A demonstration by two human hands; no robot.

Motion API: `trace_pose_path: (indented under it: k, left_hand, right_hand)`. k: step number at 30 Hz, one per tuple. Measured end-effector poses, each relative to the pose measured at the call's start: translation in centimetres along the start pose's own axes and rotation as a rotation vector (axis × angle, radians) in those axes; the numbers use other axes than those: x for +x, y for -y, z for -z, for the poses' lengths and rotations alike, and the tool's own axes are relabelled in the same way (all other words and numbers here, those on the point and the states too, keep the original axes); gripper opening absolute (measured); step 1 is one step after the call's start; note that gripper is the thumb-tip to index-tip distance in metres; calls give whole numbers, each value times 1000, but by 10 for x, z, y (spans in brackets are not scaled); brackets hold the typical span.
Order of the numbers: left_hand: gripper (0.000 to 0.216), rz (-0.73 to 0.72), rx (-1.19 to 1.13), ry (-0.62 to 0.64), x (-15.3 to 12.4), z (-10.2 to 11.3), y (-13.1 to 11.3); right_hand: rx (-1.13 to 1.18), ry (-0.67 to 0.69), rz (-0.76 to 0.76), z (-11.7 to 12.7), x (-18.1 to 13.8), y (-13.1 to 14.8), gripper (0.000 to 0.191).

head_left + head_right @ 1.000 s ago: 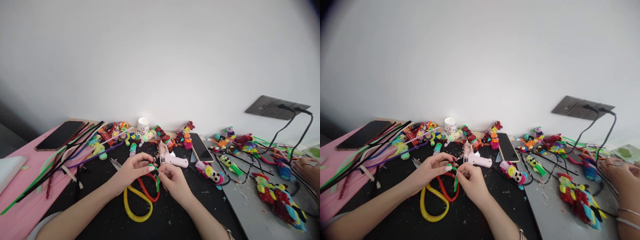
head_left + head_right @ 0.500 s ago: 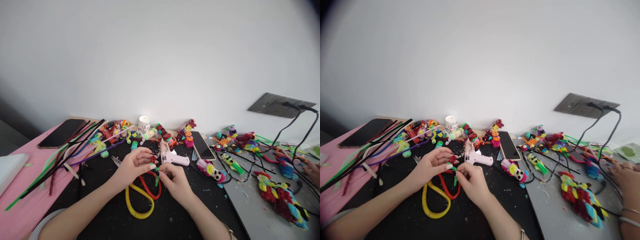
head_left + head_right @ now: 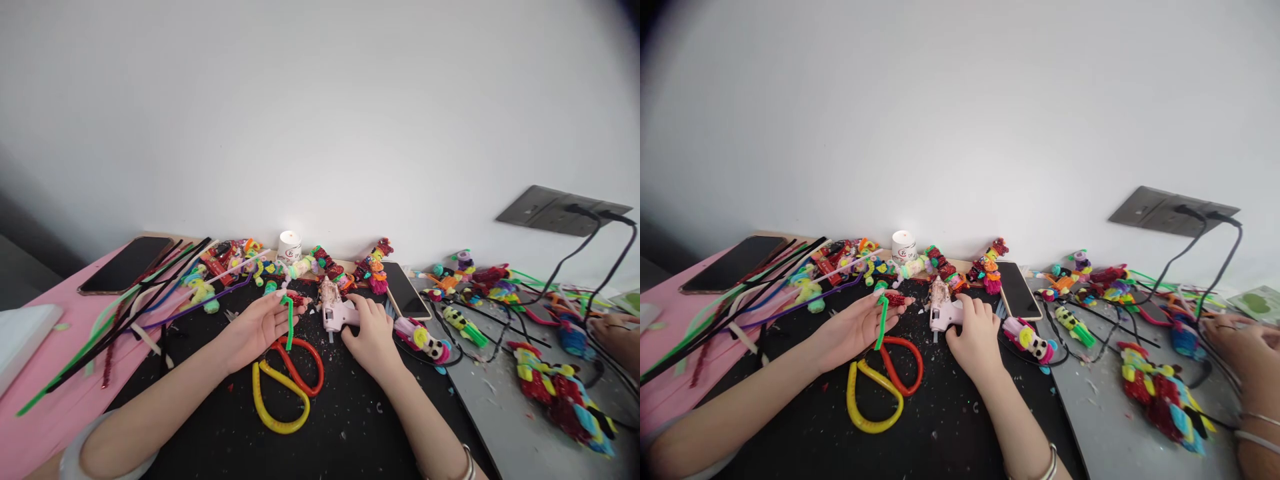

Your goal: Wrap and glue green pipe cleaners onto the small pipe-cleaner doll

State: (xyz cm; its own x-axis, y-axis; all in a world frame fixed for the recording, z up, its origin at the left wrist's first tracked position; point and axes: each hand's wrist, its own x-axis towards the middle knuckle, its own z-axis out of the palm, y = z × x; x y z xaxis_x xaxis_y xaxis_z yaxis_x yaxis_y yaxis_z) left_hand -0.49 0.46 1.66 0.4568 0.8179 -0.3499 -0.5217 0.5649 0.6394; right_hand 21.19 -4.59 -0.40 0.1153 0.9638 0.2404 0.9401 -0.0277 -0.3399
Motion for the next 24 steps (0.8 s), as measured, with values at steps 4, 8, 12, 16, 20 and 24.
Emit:
trace_pose_path:
  k: [4, 8, 12, 16, 20, 24]
  left_hand:
    - [25, 47, -64, -63, -1, 0, -4]
    - [26, 54, -78, -78, -1, 0, -9]
    - [26, 34, -71, -87, 1, 1, -12]
    - [22, -8, -69, -116, 2, 2, -12]
    - [22, 17, -52, -90, 1, 2, -10]
    - [22, 28, 13, -44, 1, 2, -6]
  right_hand:
    - [50, -23, 7, 2, 3, -6, 41]
    - [208, -45, 19, 4, 8, -12, 29]
    - [306, -19, 13, 5, 8, -12, 19]
    - [483, 8, 16, 7, 7, -9, 15]
    - [810, 73, 16, 9, 5, -3, 25]
    - [1009, 146, 15, 8, 2, 1, 33]
